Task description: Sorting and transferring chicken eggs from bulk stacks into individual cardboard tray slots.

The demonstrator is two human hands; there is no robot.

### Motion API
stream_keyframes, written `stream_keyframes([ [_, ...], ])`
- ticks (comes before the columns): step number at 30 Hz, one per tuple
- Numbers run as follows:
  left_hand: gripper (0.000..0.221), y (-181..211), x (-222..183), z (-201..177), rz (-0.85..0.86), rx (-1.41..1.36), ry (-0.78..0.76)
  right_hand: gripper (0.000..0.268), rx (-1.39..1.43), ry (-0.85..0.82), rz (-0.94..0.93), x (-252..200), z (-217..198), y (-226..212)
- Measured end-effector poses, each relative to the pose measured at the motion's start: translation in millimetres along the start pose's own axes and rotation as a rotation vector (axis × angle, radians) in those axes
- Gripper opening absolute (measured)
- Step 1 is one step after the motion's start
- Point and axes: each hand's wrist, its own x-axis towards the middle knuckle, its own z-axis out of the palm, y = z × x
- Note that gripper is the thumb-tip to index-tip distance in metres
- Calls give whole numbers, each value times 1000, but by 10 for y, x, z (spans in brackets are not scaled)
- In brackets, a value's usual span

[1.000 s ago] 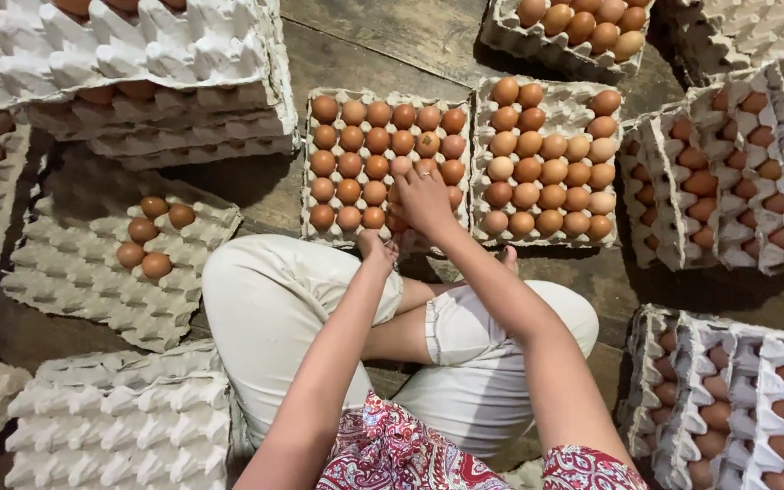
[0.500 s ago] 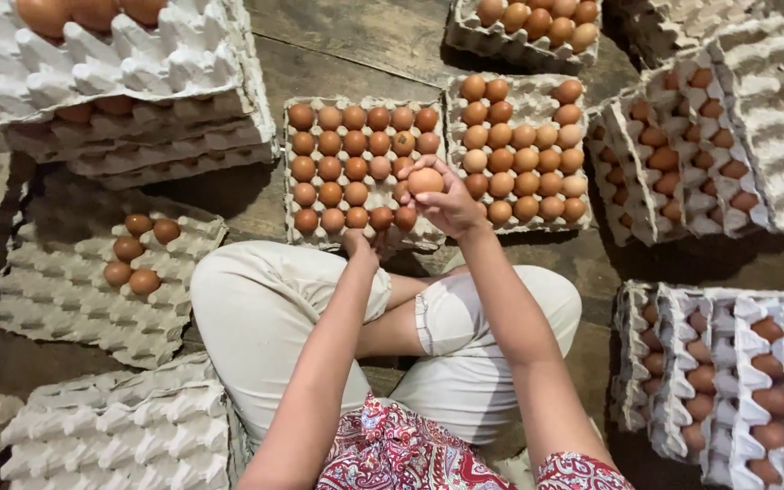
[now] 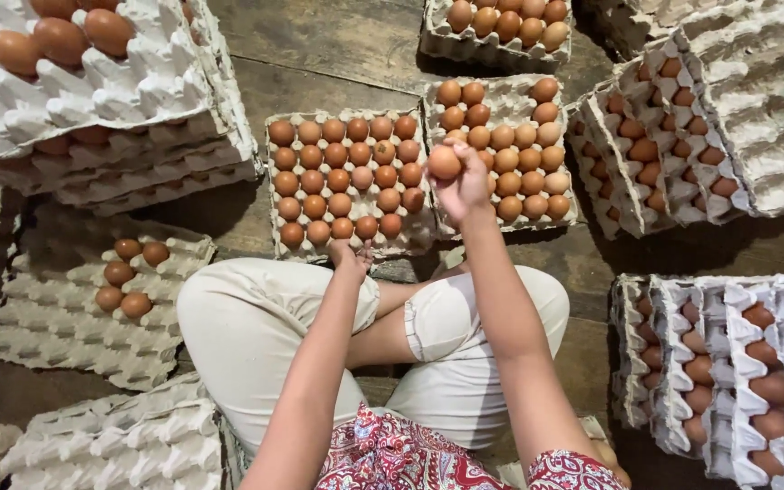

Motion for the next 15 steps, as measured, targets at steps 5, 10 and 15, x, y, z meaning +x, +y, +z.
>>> stream_keyframes([
  [5, 28, -63, 320, -73, -20, 9, 27, 12, -1, -33, -158, 211, -376, -138],
  [10, 26, -59, 248, -59, -7, 6, 38, 48, -33, -113, -268, 172, -315, -283],
  [15, 26, -48, 138, -39, -1, 2, 41, 43, -239, -23, -373, 530, -575, -660],
])
